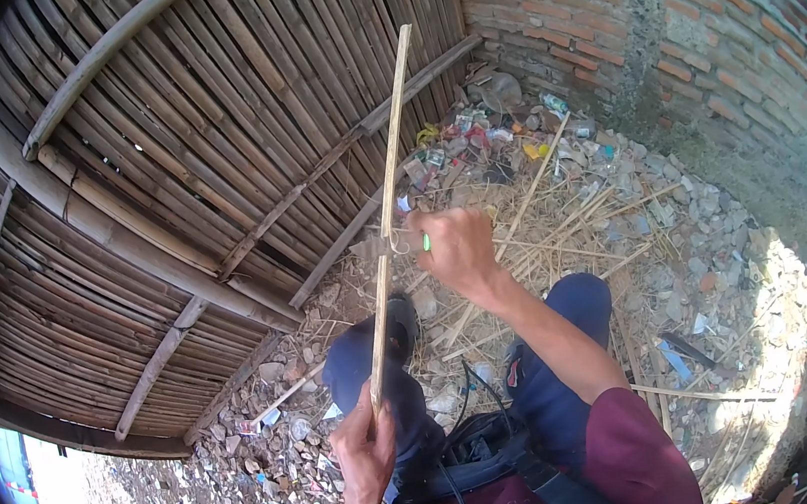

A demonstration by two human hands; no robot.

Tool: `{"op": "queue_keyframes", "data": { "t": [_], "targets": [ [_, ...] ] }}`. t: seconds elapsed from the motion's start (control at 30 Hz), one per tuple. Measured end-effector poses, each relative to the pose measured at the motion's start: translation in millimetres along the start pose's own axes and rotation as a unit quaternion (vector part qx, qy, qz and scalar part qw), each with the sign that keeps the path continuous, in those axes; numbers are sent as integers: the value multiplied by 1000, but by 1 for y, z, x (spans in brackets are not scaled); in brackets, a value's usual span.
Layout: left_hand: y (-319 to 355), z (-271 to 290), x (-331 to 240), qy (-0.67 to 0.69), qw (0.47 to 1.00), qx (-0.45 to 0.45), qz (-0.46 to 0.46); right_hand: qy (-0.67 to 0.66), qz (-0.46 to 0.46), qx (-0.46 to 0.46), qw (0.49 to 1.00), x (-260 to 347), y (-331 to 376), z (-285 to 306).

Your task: The person shaves thin strips from a length of bamboo using a knife while sitting on the ground.

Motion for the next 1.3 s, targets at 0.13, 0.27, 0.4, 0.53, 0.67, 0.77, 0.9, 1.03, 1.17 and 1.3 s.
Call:
{"op": "queue_keyframes", "data": {
  "t": [0.13,0.27,0.4,0.53,0.67,0.77,0.9,1.03,1.17,1.3],
  "targets": [
    [-1,-5,-2,-16,1000,19,-12,42,37,9,998,-3,-10,6],
    [8,-5,5,-5,1000,6,-14,76,22,-46,996,-34,-35,18],
    [20,-9,13,13,999,29,9,120,-39,-67,990,-74,-61,34],
    [18,-11,20,-5,999,34,31,96,-46,6,994,-74,-47,7],
    [15,-10,21,-2,999,23,22,67,-21,29,997,-64,-39,-2],
    [18,-8,26,-4,1000,2,13,95,-23,16,995,-72,-58,6],
    [21,-8,24,-10,999,30,17,97,-67,4,993,-117,-95,16],
    [21,-11,32,3,999,34,41,135,-87,-4,987,-141,-119,14],
    [24,-12,43,11,999,16,34,160,-167,10,973,-202,-134,-6],
    [22,-16,46,34,998,40,43,186,-331,149,913,-321,-87,-35]
  ]
}}
Point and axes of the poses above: each hand's wrist, its own y-axis away from the middle knuckle, its own z-axis out of the back of the hand, x = y × z, the point moved 6 cm from there along -y, towards the middle knuckle, and after that the axes turned 8 degrees about x, right-handed, at the moved point
